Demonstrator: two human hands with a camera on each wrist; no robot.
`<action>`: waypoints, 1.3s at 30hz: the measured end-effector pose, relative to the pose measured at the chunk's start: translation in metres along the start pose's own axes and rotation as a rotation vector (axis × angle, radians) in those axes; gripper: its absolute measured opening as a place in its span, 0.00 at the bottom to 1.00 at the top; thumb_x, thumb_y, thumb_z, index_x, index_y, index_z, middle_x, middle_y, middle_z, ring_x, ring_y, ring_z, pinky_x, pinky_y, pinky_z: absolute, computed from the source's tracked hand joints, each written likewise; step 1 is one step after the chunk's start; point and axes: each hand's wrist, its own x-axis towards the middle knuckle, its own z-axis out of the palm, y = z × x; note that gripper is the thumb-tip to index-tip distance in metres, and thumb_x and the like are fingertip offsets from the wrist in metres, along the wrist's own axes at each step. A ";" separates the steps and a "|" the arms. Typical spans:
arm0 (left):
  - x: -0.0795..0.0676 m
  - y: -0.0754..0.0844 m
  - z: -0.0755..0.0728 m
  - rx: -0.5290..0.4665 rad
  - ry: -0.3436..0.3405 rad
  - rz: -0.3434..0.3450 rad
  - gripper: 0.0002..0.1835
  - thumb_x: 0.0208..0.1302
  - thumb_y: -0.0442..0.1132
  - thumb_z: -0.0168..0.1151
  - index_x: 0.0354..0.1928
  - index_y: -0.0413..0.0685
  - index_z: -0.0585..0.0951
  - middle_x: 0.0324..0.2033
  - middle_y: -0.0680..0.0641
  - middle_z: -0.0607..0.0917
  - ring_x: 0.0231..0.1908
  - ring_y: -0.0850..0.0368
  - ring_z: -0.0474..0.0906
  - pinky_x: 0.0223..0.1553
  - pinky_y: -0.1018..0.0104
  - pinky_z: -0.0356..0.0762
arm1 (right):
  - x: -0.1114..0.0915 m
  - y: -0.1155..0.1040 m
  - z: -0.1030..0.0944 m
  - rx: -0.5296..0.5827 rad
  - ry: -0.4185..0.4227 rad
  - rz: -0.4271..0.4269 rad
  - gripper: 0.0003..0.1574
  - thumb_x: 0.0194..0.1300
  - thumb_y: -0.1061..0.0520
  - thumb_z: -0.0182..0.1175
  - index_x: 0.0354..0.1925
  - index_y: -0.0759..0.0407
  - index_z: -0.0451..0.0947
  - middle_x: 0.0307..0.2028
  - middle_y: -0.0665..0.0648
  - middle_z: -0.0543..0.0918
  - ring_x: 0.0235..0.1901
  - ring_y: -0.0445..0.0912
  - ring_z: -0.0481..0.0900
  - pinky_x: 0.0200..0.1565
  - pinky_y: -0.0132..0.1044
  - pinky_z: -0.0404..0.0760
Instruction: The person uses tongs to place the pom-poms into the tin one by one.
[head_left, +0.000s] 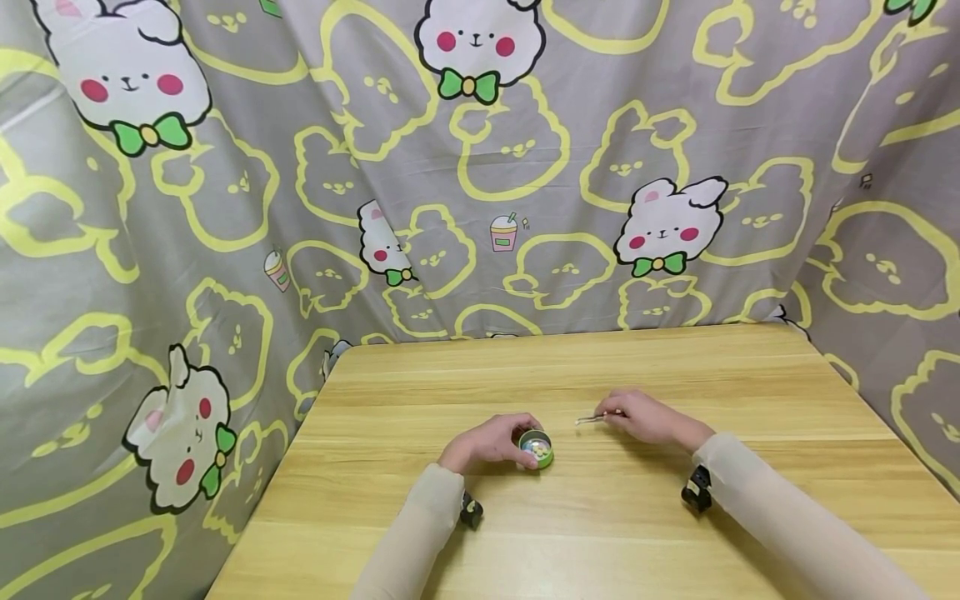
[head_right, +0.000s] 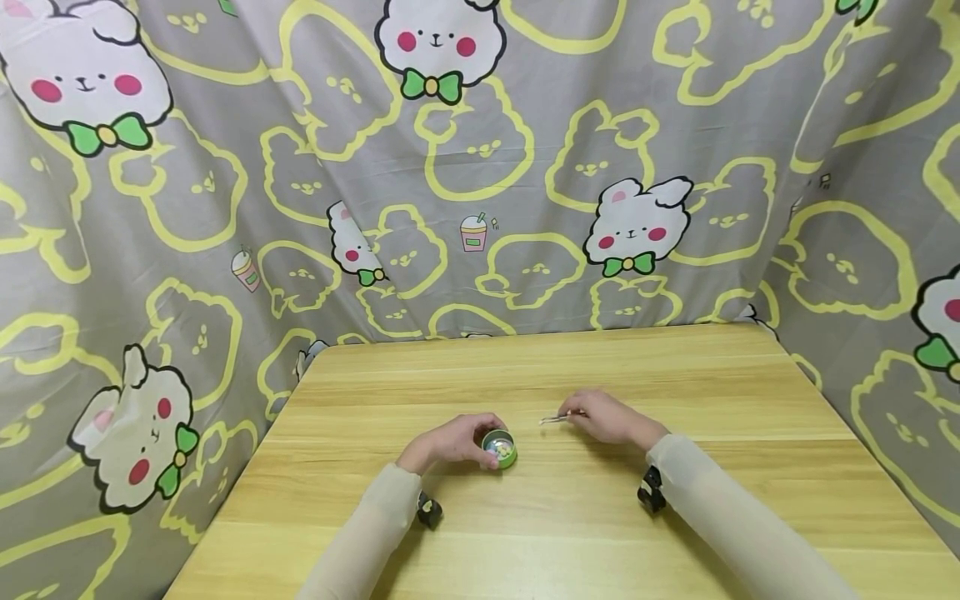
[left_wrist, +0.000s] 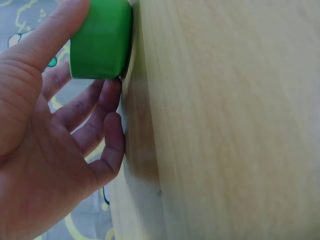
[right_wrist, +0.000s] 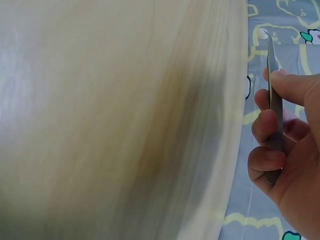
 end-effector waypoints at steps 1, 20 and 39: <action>0.000 0.000 0.000 -0.001 0.000 -0.001 0.23 0.51 0.43 0.74 0.49 0.54 0.76 0.38 0.59 0.80 0.40 0.66 0.74 0.46 0.70 0.70 | 0.000 0.000 0.000 -0.002 -0.004 -0.001 0.11 0.67 0.62 0.56 0.44 0.53 0.81 0.37 0.46 0.78 0.38 0.42 0.76 0.40 0.42 0.75; 0.001 0.000 0.001 -0.011 -0.003 -0.019 0.23 0.51 0.43 0.74 0.49 0.55 0.76 0.38 0.59 0.79 0.40 0.65 0.74 0.46 0.70 0.70 | 0.003 -0.023 -0.003 -0.007 0.014 -0.080 0.10 0.68 0.61 0.55 0.43 0.52 0.81 0.35 0.45 0.77 0.34 0.37 0.73 0.37 0.37 0.74; 0.001 -0.001 0.000 -0.022 -0.006 -0.013 0.23 0.50 0.43 0.74 0.48 0.55 0.76 0.38 0.58 0.80 0.40 0.64 0.75 0.45 0.70 0.70 | 0.006 -0.040 -0.003 0.011 0.026 -0.135 0.10 0.68 0.61 0.56 0.44 0.53 0.82 0.35 0.46 0.77 0.32 0.36 0.72 0.34 0.34 0.73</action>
